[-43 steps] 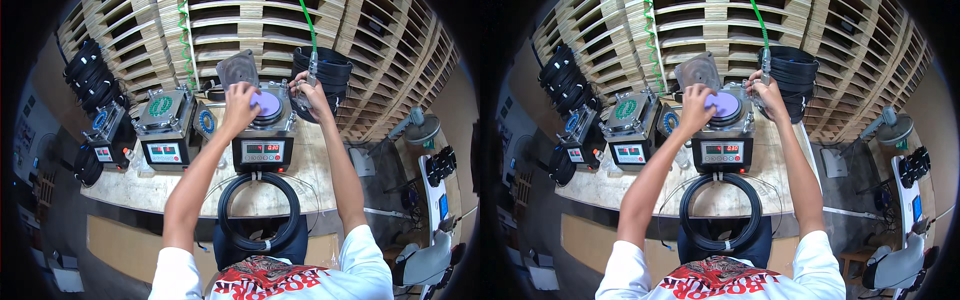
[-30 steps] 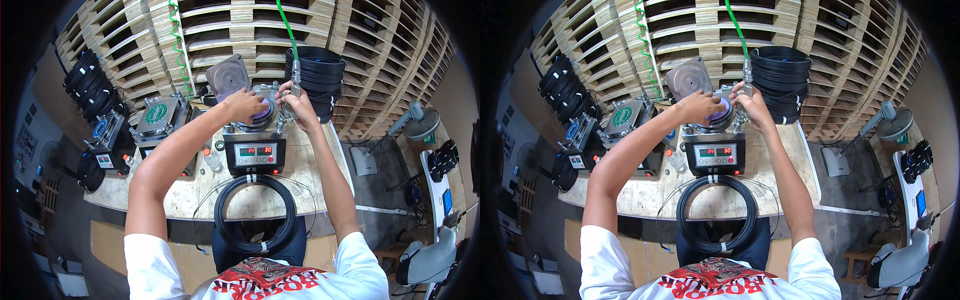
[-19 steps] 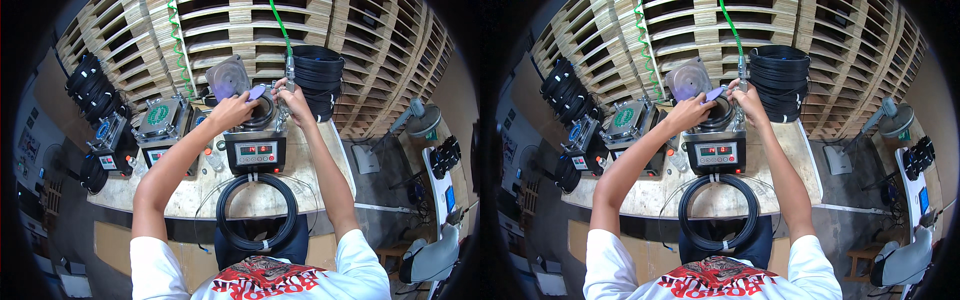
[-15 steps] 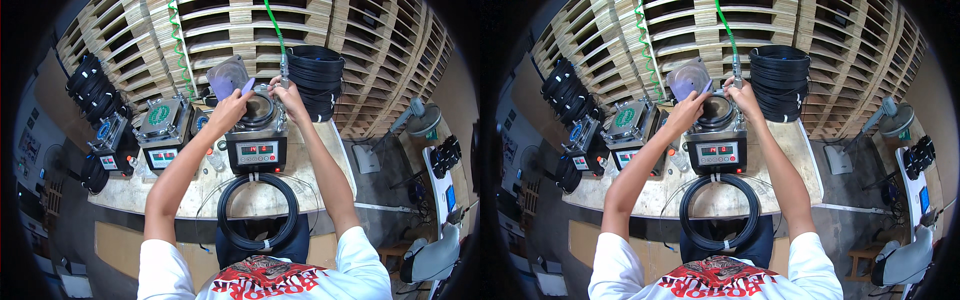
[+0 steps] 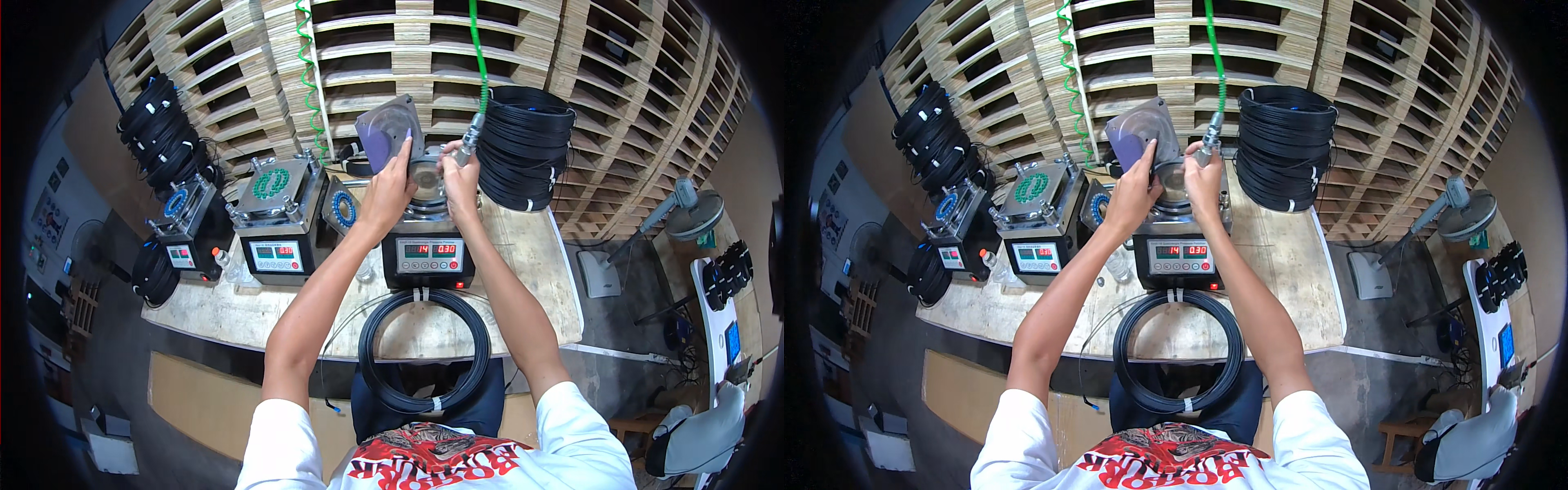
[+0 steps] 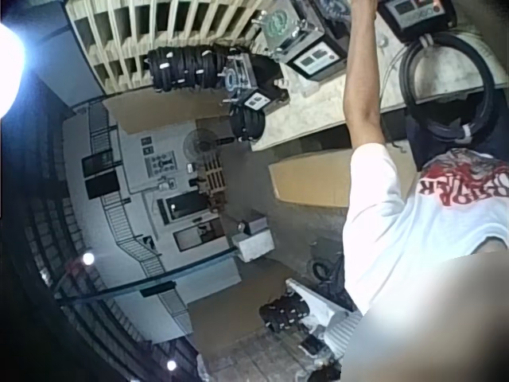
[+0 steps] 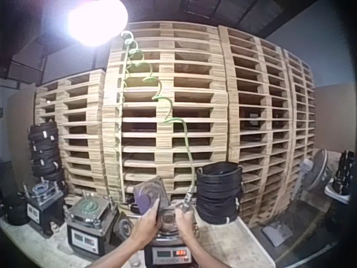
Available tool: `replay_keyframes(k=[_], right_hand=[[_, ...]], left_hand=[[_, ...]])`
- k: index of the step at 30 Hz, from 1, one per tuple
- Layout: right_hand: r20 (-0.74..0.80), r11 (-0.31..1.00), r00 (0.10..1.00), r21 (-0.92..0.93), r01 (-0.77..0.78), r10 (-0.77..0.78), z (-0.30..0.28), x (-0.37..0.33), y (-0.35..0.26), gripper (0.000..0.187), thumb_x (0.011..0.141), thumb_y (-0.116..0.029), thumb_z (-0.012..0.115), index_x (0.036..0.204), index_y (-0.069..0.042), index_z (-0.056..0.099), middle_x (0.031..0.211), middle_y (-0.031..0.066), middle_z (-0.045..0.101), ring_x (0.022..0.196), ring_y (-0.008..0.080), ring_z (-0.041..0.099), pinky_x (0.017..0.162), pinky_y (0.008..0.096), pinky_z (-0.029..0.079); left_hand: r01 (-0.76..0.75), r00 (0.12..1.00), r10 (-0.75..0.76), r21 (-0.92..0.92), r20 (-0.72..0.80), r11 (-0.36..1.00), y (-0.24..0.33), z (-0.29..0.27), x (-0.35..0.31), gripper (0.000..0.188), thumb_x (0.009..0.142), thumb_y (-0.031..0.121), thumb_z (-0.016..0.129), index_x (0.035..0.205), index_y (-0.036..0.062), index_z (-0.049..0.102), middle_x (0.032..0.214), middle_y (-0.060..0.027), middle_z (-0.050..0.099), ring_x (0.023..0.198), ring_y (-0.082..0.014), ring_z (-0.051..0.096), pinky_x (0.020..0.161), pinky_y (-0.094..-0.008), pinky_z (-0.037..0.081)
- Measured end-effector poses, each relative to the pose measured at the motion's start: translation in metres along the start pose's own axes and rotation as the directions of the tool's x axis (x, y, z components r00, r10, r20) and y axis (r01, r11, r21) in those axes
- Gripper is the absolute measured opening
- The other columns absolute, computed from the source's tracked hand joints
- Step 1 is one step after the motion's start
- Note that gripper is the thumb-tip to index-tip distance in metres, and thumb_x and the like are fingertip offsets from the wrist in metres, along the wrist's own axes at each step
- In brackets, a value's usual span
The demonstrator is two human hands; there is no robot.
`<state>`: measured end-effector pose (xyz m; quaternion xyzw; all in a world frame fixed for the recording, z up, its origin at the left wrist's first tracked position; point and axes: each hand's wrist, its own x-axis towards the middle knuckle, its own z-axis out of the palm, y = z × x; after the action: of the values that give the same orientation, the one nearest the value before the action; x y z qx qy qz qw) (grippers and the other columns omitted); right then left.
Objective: Processing the ends of black cable coils using industrial crimping or stripping machines.
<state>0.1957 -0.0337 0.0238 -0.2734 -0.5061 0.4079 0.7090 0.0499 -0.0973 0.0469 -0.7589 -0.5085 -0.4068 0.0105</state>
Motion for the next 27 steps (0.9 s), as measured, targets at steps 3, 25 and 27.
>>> replay_keyframes(k=[3,25,27], right_hand=[[-0.073,0.977,0.989,-0.178,0.114,-0.129,-0.021,0.012,0.007,0.012,0.087,0.004,0.053,0.094,-0.005,0.057,0.081,0.0024,0.059,0.070,0.0090,0.057,0.065,0.0242,0.048],[0.210,0.972,0.949,-0.020,-0.235,0.234,-0.102,0.047,-0.037,0.020,0.092,-0.007,0.060,0.111,-0.006,0.054,0.091,0.0087,0.067,0.076,0.0126,0.063,0.070,0.0285,0.053],[0.190,0.980,0.961,-0.019,-0.200,0.200,-0.097,0.043,-0.036,0.019,0.092,-0.007,0.060,0.111,-0.006,0.056,0.091,0.0079,0.067,0.076,0.0117,0.063,0.070,0.0281,0.053]], left_hand=[[0.019,0.999,-0.020,0.010,0.044,1.000,0.008,-0.001,0.002,0.078,0.083,0.002,0.065,0.153,0.0148,0.035,0.111,-0.0236,0.062,0.093,-0.0437,0.065,0.081,-0.0500,0.054],[-0.286,0.790,0.275,-0.067,0.549,0.956,-0.032,0.011,0.027,0.043,0.087,0.009,0.060,0.129,0.0179,0.068,0.120,-0.0222,0.064,0.105,-0.0403,0.064,0.095,-0.0435,0.050],[-0.256,0.799,0.247,-0.062,0.548,0.965,-0.034,0.012,0.028,0.041,0.087,0.009,0.061,0.127,0.0172,0.069,0.120,-0.0217,0.064,0.104,-0.0400,0.064,0.095,-0.0438,0.050]])
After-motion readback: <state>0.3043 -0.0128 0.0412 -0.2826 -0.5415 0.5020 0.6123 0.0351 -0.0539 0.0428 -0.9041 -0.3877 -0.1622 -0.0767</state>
